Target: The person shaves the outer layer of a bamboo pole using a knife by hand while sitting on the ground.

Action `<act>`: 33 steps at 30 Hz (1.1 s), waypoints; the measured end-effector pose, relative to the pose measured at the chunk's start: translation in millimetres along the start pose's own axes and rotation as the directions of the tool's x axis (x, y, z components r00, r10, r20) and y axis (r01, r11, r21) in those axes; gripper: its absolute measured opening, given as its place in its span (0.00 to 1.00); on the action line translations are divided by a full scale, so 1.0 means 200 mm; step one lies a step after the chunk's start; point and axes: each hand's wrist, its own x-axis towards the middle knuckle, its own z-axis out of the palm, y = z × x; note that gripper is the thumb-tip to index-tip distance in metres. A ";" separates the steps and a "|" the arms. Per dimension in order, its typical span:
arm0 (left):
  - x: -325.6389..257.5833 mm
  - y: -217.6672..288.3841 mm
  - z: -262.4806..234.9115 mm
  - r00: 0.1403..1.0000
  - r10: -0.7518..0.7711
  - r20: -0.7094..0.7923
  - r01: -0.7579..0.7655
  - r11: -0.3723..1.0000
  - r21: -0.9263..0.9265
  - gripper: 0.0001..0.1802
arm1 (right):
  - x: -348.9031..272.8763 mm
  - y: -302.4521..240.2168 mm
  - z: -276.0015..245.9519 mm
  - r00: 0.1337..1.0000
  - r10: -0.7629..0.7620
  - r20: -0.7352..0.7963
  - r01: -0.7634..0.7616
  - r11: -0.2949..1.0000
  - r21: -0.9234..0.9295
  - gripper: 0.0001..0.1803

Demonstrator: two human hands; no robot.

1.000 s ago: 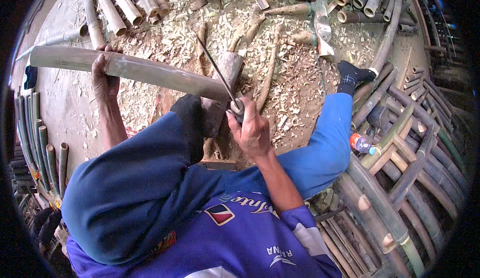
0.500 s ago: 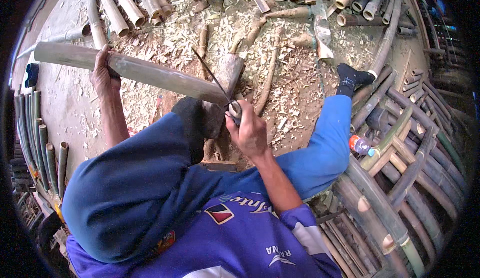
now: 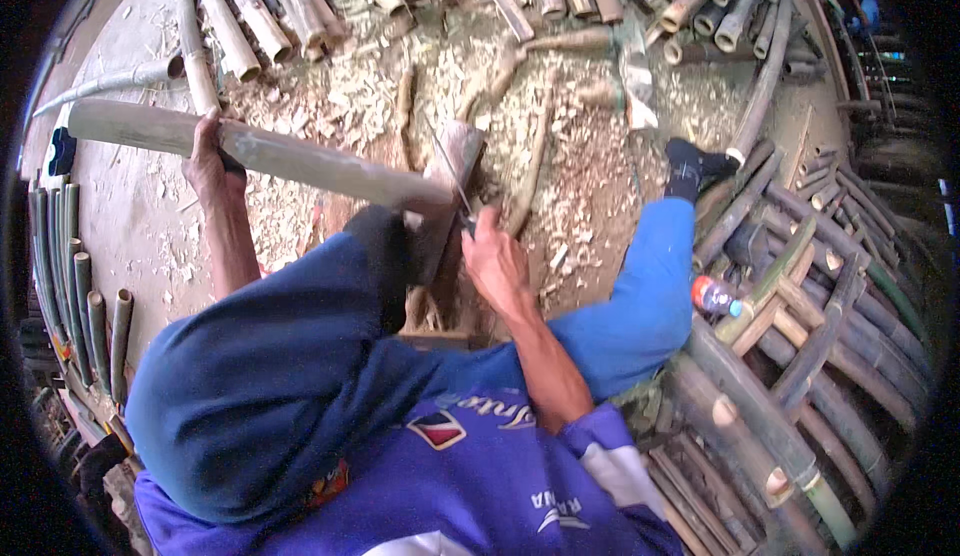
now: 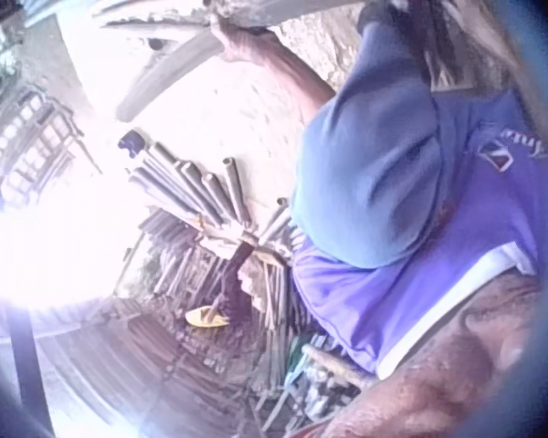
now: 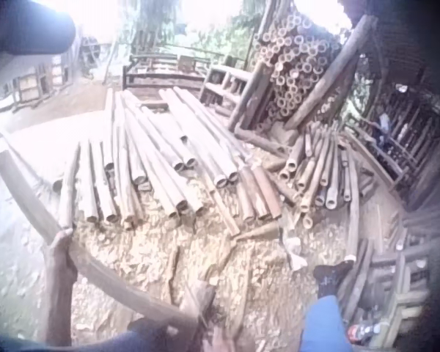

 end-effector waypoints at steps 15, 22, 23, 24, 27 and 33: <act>0.00 0.02 0.14 0.971 0.031 0.237 -0.025 0.999 -0.029 0.18 | -0.09 -0.08 -0.09 1.000 -0.005 0.008 0.004 0.999 0.048 0.16; 0.05 -0.02 0.20 0.972 0.052 0.230 -0.054 0.999 0.003 0.17 | -0.09 -0.01 -0.04 0.998 0.037 -0.056 -0.030 0.990 0.136 0.20; 0.06 -0.03 0.21 0.978 0.079 0.193 -0.085 0.996 0.021 0.19 | -0.04 0.07 0.00 0.998 0.053 -0.015 -0.053 0.999 -0.011 0.19; 0.06 -0.02 0.25 0.970 0.104 0.220 -0.103 0.995 -0.017 0.19 | 0.03 0.13 0.01 0.998 0.064 0.012 -0.061 0.987 -0.150 0.18; 0.05 -0.02 0.20 0.955 0.079 0.287 -0.090 0.995 0.028 0.21 | -0.05 0.03 -0.06 0.999 0.046 -0.024 -0.045 0.997 0.064 0.19; 0.02 0.03 0.22 0.903 0.019 0.430 -0.006 0.999 -0.032 0.25 | -0.11 -0.08 -0.10 0.903 -0.233 -0.360 0.293 0.948 0.121 0.19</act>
